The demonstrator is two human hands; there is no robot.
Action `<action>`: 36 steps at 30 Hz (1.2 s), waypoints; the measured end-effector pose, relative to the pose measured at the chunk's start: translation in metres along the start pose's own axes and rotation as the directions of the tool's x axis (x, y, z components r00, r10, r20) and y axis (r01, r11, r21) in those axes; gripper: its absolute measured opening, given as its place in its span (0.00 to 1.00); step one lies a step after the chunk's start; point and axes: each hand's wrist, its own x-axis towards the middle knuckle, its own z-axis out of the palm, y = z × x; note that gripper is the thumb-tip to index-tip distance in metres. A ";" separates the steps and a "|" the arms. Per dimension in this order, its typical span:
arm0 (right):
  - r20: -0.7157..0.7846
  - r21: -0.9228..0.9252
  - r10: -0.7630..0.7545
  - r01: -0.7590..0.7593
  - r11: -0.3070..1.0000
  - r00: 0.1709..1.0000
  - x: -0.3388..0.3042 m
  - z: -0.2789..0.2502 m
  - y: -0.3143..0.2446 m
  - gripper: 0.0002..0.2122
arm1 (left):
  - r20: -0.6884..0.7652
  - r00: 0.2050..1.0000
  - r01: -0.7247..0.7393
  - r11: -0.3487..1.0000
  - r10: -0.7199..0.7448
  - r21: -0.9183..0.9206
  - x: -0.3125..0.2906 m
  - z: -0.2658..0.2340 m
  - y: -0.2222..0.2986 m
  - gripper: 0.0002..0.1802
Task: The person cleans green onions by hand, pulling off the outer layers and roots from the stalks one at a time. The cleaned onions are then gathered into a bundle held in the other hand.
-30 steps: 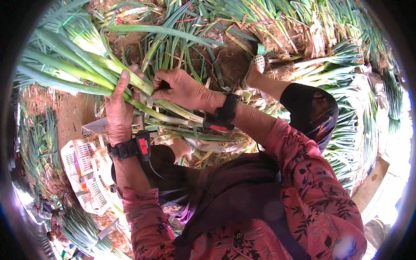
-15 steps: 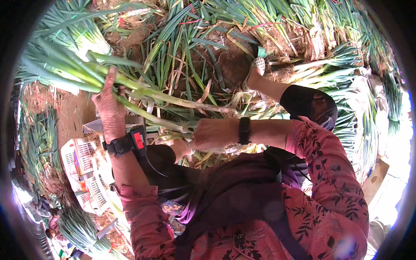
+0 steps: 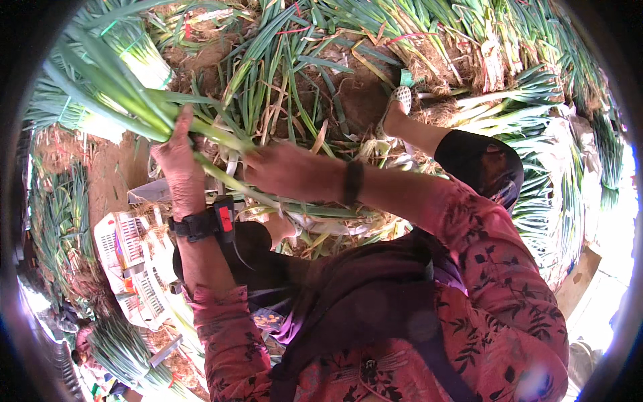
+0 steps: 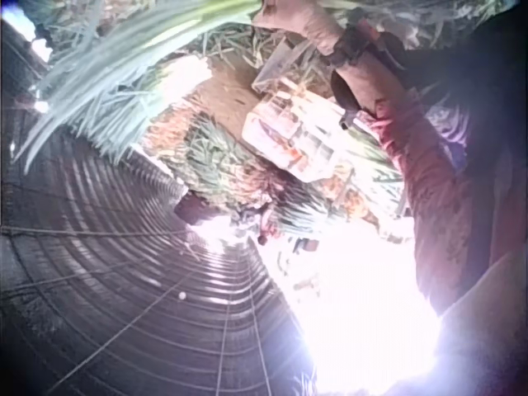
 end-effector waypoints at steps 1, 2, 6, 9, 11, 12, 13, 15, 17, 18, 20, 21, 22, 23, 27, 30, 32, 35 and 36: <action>0.067 -0.005 0.030 -0.030 1.000 0.997 -0.025 0.022 0.001 0.06 | -0.003 1.000 -0.012 1.000 0.012 0.015 0.008 -0.004 0.002 0.07; 0.137 -0.012 0.059 -0.058 0.998 0.989 -0.052 0.045 0.005 0.05 | -0.003 1.000 -0.015 1.000 0.015 0.010 0.013 -0.005 0.003 0.07; 0.439 0.106 0.257 -0.334 0.937 0.861 -0.160 0.109 0.032 0.04 | 0.000 0.996 -0.091 0.996 0.091 0.021 0.012 -0.014 0.013 0.14; 0.659 -0.044 0.322 -0.393 0.918 0.679 -0.229 0.122 0.043 0.04 | -0.109 0.985 -0.149 0.981 0.136 -0.121 0.017 -0.021 0.017 0.10; 0.725 -0.083 0.310 -0.370 0.925 0.614 -0.237 0.110 0.049 0.05 | -0.129 0.987 -0.115 0.981 0.095 -0.157 0.014 -0.019 0.021 0.10; 0.725 -0.087 0.316 -0.373 0.924 0.613 -0.228 0.103 0.050 0.05 | -0.155 0.986 -0.092 0.977 0.062 -0.193 0.016 -0.018 0.023 0.10; 0.704 0.095 0.210 -0.383 0.919 0.678 -0.203 0.090 0.046 0.07 | -0.091 0.989 -0.136 0.966 0.119 -0.219 0.025 -0.036 0.016 0.11; 0.592 0.318 0.182 -0.436 0.842 0.785 -0.145 0.051 0.037 0.10 | -0.067 0.991 -0.127 0.965 0.114 -0.230 0.019 -0.030 0.020 0.13; 0.217 0.433 0.375 -0.433 0.791 0.901 -0.083 0.015 0.023 0.09 | -0.089 0.992 -0.110 0.965 0.091 -0.237 0.011 -0.021 0.020 0.13; -0.100 0.475 0.481 -0.382 0.792 0.871 -0.060 0.005 0.017 0.09 | -0.048 0.994 -0.112 0.967 0.103 -0.230 0.011 -0.020 0.015 0.13; -0.468 0.224 0.366 -0.293 0.930 0.805 -0.016 -0.008 0.022 0.12 | 0.008 0.993 -0.115 0.966 0.120 -0.232 0.007 -0.011 0.014 0.13; -0.469 0.221 0.371 -0.300 0.928 0.801 -0.002 -0.001 0.023 0.12 | 0.011 0.996 -0.081 0.977 0.085 -0.198 0.003 -0.003 0.012 0.13; -0.488 0.163 0.353 -0.314 0.935 0.798 0.012 0.010 0.021 0.13 | 0.007 0.999 -0.048 0.986 0.049 -0.159 -0.002 0.001 0.010 0.13; -0.506 0.104 0.334 -0.328 0.939 0.795 0.020 0.019 0.019 0.14 | 0.003 1.000 -0.014 0.988 0.015 -0.153 -0.005 0.004 0.007 0.13; 0.291 0.910 0.342 -0.369 0.190 0.893 0.018 0.027 0.013 0.17 | 0.133 0.990 0.062 0.981 -0.038 -0.182 -0.009 -0.007 0.000 0.17; 0.407 0.582 -0.237 -0.451 -0.677 0.882 0.010 0.015 0.010 0.16 | 0.273 0.962 0.062 0.957 0.018 -0.282 -0.013 -0.011 0.013 0.24; 0.456 0.732 -0.073 -0.420 -0.536 0.887 0.004 0.011 0.006 0.15 | 0.278 0.960 0.037 0.962 0.041 -0.271 -0.014 -0.010 0.018 0.26; 0.364 0.930 0.377 -0.307 -0.202 0.852 0.001 0.009 -0.002 0.14 | 0.342 0.933 -0.019 0.964 0.112 -0.264 -0.003 -0.013 0.020 0.26; 0.198 0.970 0.623 -0.242 -0.015 0.757 0.000 0.011 -0.003 0.15 | 0.345 0.932 -0.020 0.964 0.113 -0.265 -0.002 -0.011 0.019 0.26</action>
